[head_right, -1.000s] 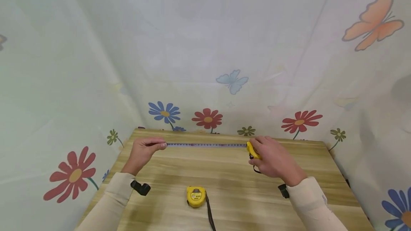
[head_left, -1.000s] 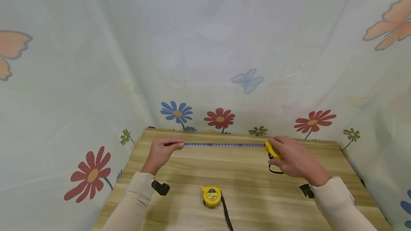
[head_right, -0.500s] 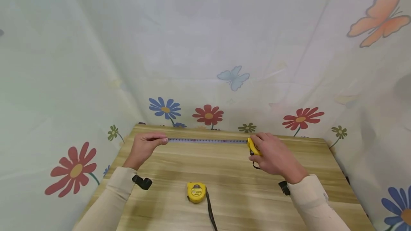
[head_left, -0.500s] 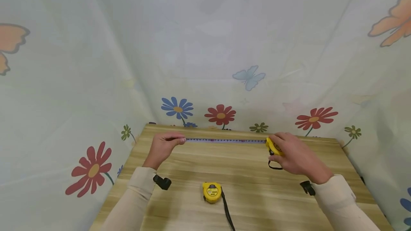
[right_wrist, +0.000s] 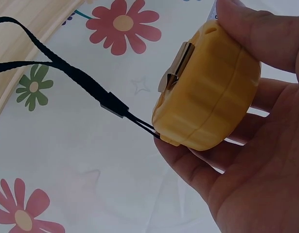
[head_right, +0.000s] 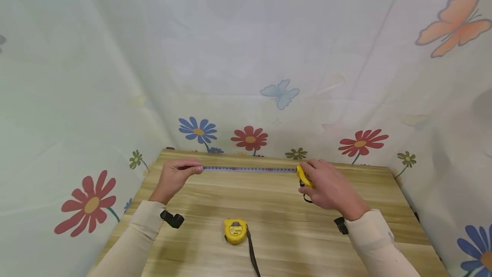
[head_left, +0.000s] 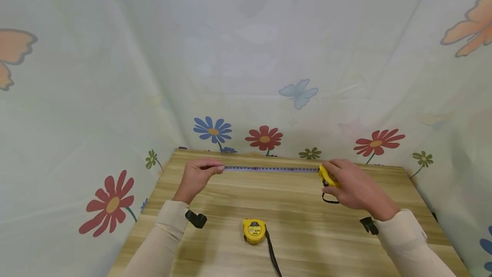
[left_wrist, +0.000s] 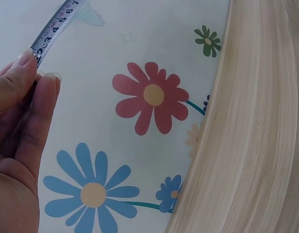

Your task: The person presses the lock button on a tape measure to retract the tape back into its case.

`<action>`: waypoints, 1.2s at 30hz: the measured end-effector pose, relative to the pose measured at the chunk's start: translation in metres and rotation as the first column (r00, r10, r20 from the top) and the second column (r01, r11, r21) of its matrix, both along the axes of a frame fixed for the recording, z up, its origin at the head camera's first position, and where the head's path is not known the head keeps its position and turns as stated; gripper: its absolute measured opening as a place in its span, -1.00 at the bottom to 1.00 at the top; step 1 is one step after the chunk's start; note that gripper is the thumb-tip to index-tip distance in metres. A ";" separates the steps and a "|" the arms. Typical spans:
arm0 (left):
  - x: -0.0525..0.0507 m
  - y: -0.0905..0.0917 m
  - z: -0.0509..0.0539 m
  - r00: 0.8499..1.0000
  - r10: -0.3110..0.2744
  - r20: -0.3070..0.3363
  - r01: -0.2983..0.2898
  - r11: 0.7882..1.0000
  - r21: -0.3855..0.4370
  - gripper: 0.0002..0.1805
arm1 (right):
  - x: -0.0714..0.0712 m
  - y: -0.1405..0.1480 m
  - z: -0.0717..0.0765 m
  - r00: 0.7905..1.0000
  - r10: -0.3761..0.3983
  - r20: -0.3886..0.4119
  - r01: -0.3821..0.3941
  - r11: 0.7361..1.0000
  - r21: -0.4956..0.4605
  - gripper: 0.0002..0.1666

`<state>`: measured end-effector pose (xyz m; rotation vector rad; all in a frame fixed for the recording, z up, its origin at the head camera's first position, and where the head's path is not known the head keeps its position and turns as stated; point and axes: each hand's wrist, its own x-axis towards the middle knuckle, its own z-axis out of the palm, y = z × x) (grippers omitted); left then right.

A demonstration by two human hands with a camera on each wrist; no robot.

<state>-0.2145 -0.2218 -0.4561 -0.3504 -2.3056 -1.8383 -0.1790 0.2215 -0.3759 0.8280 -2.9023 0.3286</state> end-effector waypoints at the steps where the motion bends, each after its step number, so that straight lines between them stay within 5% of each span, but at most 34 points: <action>1: -0.001 0.000 0.000 1.000 -0.003 -0.004 0.003 1.000 0.003 -0.81 | 0.000 0.000 0.000 1.000 0.000 -0.004 0.000 1.000 -0.001 -0.31; 21: -0.005 0.005 -0.006 0.999 -0.021 -0.031 0.021 1.000 0.007 -0.82 | 0.000 0.000 -0.001 1.000 -0.014 0.012 0.014 1.000 0.010 -0.27; 36: -0.005 0.010 -0.004 1.000 -0.002 0.012 0.002 1.000 -0.018 -0.84 | 0.003 0.002 -0.002 1.000 -0.024 0.009 0.024 1.000 0.004 -0.30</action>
